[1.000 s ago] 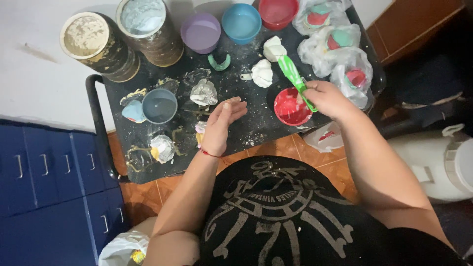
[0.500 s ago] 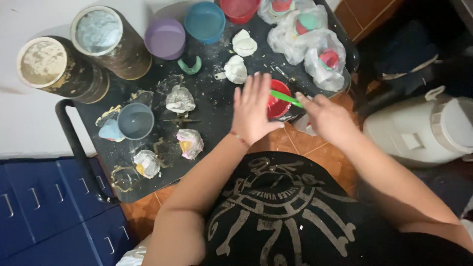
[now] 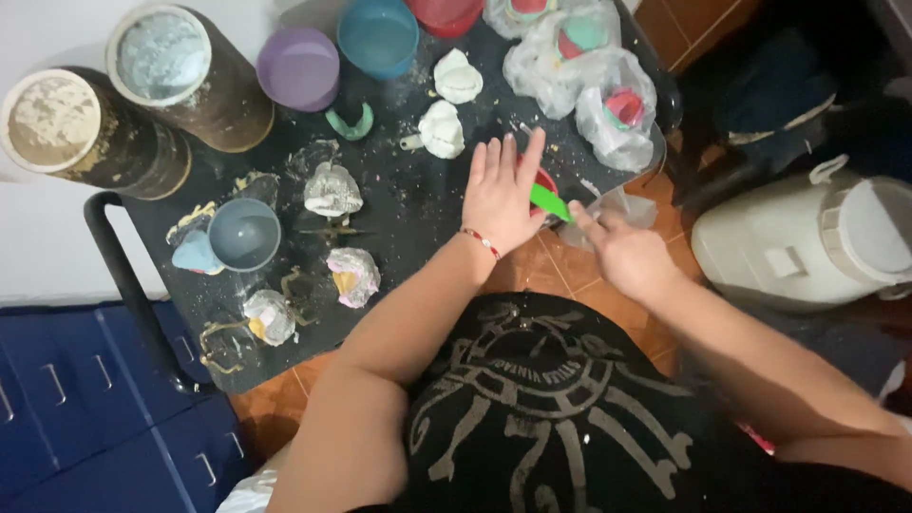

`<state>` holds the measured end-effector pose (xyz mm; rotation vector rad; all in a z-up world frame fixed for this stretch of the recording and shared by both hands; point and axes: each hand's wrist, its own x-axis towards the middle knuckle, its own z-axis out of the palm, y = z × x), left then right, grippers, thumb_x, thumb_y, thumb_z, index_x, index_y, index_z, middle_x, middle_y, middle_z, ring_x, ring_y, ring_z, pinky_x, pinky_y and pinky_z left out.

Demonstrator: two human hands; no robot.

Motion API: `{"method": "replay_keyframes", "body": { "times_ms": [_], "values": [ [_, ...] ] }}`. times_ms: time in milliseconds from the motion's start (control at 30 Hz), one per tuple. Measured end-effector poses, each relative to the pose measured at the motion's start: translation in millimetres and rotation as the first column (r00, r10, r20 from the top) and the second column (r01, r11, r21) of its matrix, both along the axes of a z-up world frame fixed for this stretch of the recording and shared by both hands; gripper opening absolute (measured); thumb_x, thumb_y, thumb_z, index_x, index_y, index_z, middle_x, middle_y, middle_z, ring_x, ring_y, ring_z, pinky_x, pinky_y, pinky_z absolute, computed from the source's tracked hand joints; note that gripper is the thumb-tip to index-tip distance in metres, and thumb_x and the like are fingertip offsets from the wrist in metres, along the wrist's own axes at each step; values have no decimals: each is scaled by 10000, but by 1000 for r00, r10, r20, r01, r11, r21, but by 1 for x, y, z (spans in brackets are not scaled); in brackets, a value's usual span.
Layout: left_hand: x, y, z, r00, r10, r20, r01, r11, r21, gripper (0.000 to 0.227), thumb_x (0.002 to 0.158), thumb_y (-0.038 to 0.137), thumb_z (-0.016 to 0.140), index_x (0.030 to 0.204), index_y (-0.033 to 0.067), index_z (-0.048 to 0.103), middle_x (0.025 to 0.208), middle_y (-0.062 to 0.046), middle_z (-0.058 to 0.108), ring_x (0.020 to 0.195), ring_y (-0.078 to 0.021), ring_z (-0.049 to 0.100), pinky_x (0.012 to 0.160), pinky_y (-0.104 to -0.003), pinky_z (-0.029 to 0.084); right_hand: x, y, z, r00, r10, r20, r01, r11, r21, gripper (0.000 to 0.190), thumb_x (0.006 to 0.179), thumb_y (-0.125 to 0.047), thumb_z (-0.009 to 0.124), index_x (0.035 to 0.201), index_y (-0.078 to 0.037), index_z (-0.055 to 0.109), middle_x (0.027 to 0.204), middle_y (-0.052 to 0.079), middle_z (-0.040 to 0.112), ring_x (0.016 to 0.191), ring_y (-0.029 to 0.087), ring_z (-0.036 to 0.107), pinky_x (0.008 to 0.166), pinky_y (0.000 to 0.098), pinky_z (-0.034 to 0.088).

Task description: The person mixes a white powder with water in a red bowl using a green spatula to create a pink paste. They then apply the paste to a dental mold and later handle other molds and tools on the table.

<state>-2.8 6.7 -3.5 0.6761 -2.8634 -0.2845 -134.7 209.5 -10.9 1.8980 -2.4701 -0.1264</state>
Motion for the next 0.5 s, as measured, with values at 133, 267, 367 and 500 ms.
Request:
{"method": "replay_keyframes", "body": {
  "times_ms": [133,267,367,500],
  "values": [
    [3,2,-5,1000,26,4,-26,1000,-2,1288,772,548,830,1652,126,-10,1579,-245,410,1497,-420,356,1288,-530,61,1,25,49,999,17,-46,-15,999,38,609,973,-236,469,1578,-302,458,996,7,592,671,257,729,607,410,624],
    [6,3,-2,999,26,25,-28,996,84,1197,855,553,755,1655,131,-29,1622,-244,354,1541,-412,277,1281,-536,17,-17,45,56,996,22,-83,-21,1000,7,497,884,-212,603,1375,-279,636,1027,-3,613,748,226,742,677,356,623],
    [7,2,5,998,20,53,-26,991,129,1298,798,612,802,1656,148,-54,1657,-233,296,1566,-395,220,1280,-538,-22,-49,42,16,980,-102,172,111,993,-46,445,908,-209,586,1351,-252,589,1060,77,633,915,338,718,803,449,586],
    [15,8,34,995,16,95,-33,982,185,1430,720,694,869,1657,157,-70,1699,-241,166,1592,-386,84,1266,-568,-81,-36,-8,10,635,-320,703,380,922,77,241,982,-350,583,1173,-246,688,1008,98,752,1071,368,700,950,513,521]
  ]
}}
